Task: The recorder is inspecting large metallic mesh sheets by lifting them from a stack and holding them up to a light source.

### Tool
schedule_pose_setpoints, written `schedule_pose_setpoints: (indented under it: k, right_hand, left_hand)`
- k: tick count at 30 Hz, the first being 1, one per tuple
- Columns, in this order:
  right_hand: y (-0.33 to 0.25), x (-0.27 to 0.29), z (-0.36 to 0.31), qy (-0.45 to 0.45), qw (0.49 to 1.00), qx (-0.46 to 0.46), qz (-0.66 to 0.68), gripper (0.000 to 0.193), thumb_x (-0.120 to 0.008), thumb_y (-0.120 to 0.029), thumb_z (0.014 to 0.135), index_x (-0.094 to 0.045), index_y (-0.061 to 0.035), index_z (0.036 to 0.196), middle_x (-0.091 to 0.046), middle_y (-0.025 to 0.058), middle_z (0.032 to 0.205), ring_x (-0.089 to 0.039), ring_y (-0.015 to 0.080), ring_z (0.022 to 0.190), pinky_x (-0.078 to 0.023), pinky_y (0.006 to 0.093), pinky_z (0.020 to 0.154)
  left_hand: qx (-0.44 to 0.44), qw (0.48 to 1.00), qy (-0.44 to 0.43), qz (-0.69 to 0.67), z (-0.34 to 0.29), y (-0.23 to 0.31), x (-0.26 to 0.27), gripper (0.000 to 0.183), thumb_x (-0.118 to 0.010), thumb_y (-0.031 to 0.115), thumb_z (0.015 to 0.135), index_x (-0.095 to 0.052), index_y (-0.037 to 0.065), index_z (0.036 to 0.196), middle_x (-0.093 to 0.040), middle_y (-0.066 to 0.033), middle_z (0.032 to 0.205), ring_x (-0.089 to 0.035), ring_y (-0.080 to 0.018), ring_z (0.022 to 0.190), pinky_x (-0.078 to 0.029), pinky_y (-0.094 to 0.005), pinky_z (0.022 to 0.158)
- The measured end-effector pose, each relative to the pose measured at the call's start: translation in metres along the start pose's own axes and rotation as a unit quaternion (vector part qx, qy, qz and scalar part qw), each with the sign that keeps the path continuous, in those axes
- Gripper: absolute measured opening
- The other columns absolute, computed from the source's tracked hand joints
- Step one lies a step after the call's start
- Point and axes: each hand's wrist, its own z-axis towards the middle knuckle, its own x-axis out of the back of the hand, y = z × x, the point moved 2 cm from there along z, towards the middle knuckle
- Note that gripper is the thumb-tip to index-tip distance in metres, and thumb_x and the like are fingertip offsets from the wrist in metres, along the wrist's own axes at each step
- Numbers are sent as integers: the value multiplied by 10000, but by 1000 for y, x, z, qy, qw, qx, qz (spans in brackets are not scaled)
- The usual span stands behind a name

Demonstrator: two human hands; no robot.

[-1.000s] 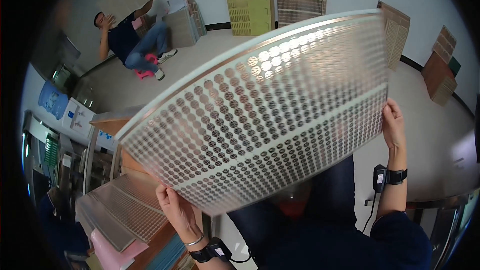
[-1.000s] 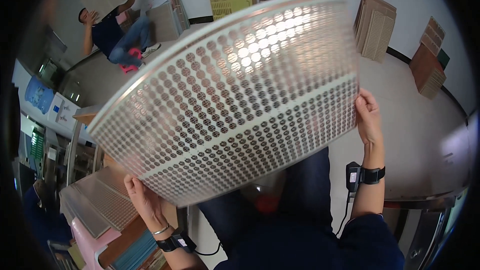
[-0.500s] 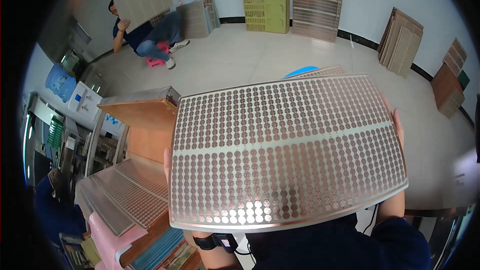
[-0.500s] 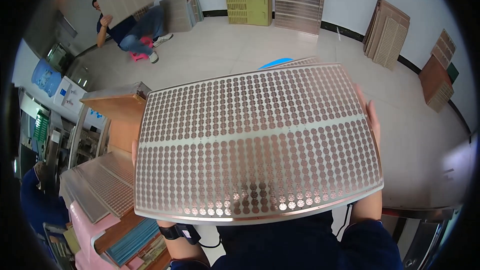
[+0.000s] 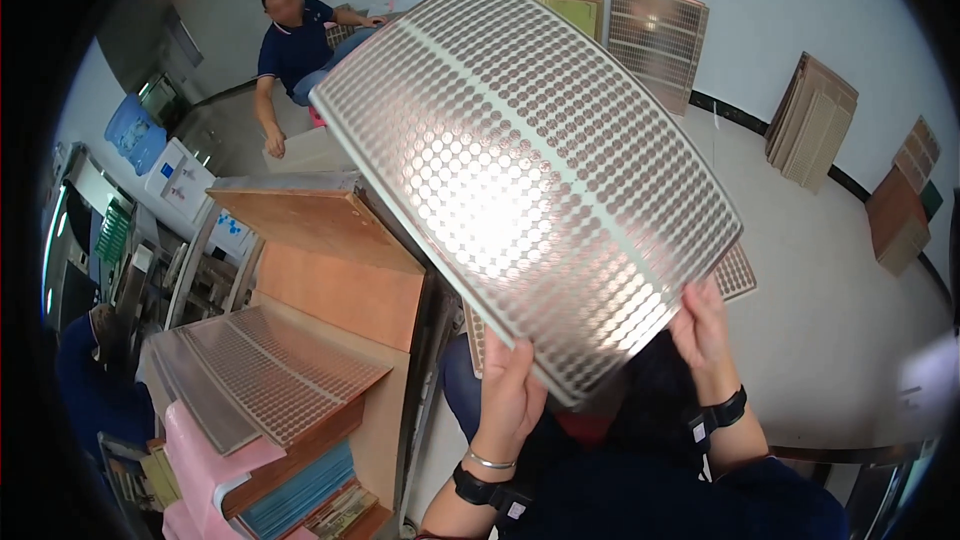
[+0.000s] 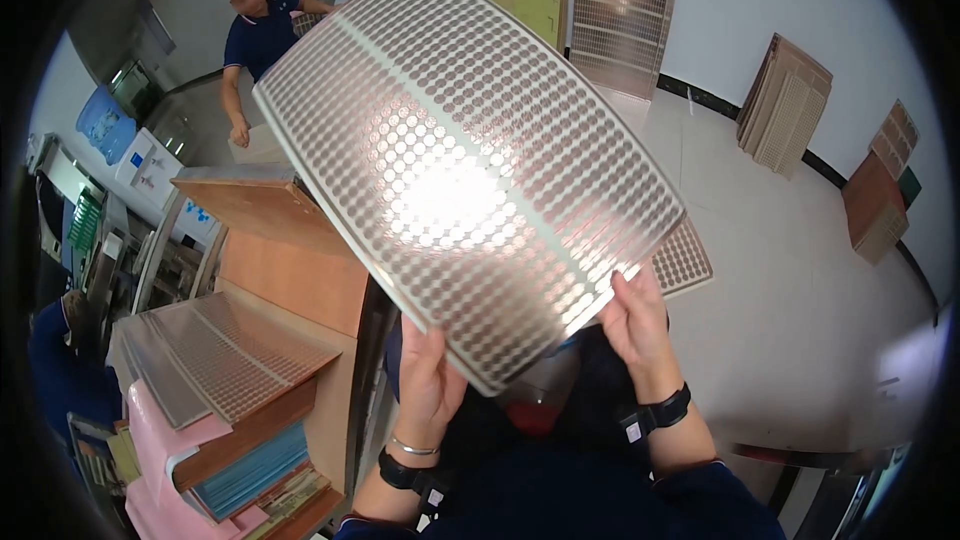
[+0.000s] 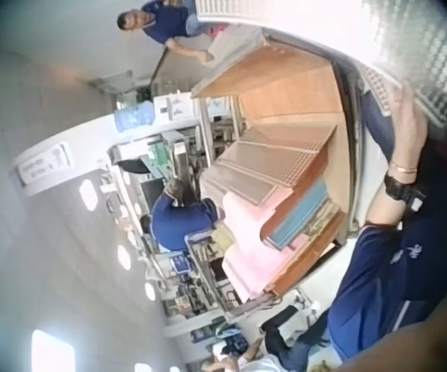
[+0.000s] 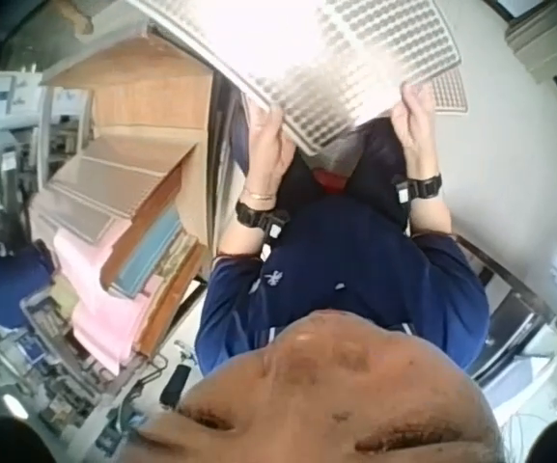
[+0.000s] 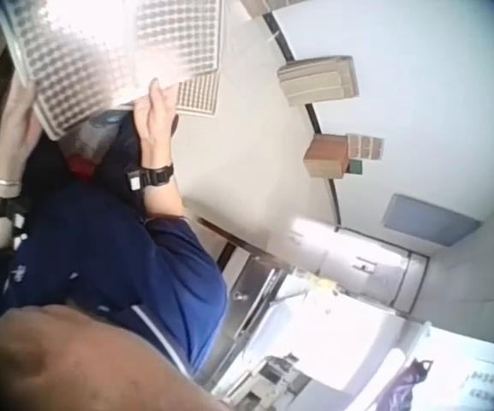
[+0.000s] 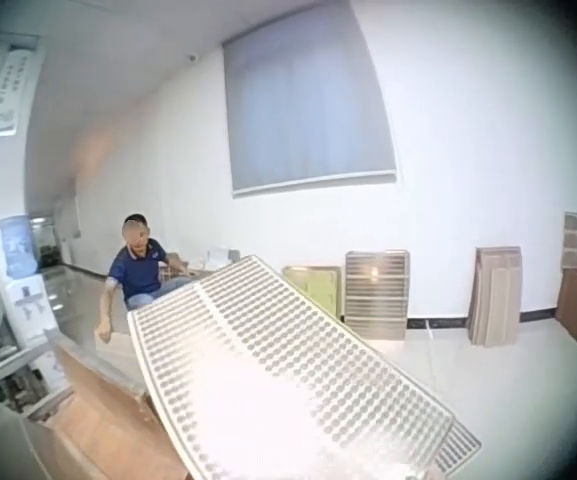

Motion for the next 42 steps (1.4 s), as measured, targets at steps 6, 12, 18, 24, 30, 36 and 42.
schedule_pose_setpoints:
  k: [6,12,18,24,30,36,42]
  right_hand:
    - [-27,48,4,36,999,-28,10,409,-437,-143,926,-355,54,1276,-485,198,1243,-536,287,1096,-472,407,911]
    - [-52,48,12,-42,991,-119,-45,494,-474,-212,919,-336,70,1301,-522,179,1211,-558,230,1062,-460,348,916]
    - [-40,41,6,-26,982,-86,-167,525,-596,-209,860,-388,6,1291,-561,90,1166,-561,140,1014,-465,282,857]
    - [40,1,-16,-60,991,-118,-25,444,-540,-105,892,-381,-52,1303,-520,65,1217,-503,164,1091,-408,338,941]
    - [20,13,-1,-25,994,-111,8,308,-486,-72,902,-457,-8,1203,-532,128,1184,-508,243,1113,-445,410,921]
    - [-91,65,31,62,992,107,-24,389,-438,-129,926,-394,75,1254,-499,158,1248,-499,237,1139,-402,363,978]
    - [-114,71,8,76,974,55,-208,423,-461,-162,927,-404,88,1264,-557,198,1155,-588,190,997,-479,286,868]
  left_hand:
    - [22,1000,3,20,12,16,34,523,-479,106,915,-228,74,1372,-443,-123,1288,-492,-217,1131,-422,-368,952]
    - [46,998,-7,44,10,29,45,475,-519,96,895,-322,31,1323,-494,-100,1245,-506,-175,1108,-414,-314,939]
    - [11,1000,1,2,15,37,51,566,-352,425,943,-318,27,1344,-434,-151,1314,-474,-262,1163,-392,-406,977]
    - [-24,980,-4,-200,8,4,36,603,-326,490,931,-287,77,1368,-322,-97,1412,-318,-262,1287,-277,-435,1057]
    - [-1,992,123,-39,9,12,75,413,-413,301,950,-356,106,1309,-432,-88,1313,-444,-269,1181,-392,-476,963]
    - [-50,982,173,64,-1,58,123,312,-459,195,937,-491,17,1191,-560,-95,1160,-551,-188,1035,-447,-332,911]
    - [-41,972,183,141,-6,73,142,326,-491,217,919,-531,5,1163,-582,-87,1129,-527,-174,1061,-413,-313,917]
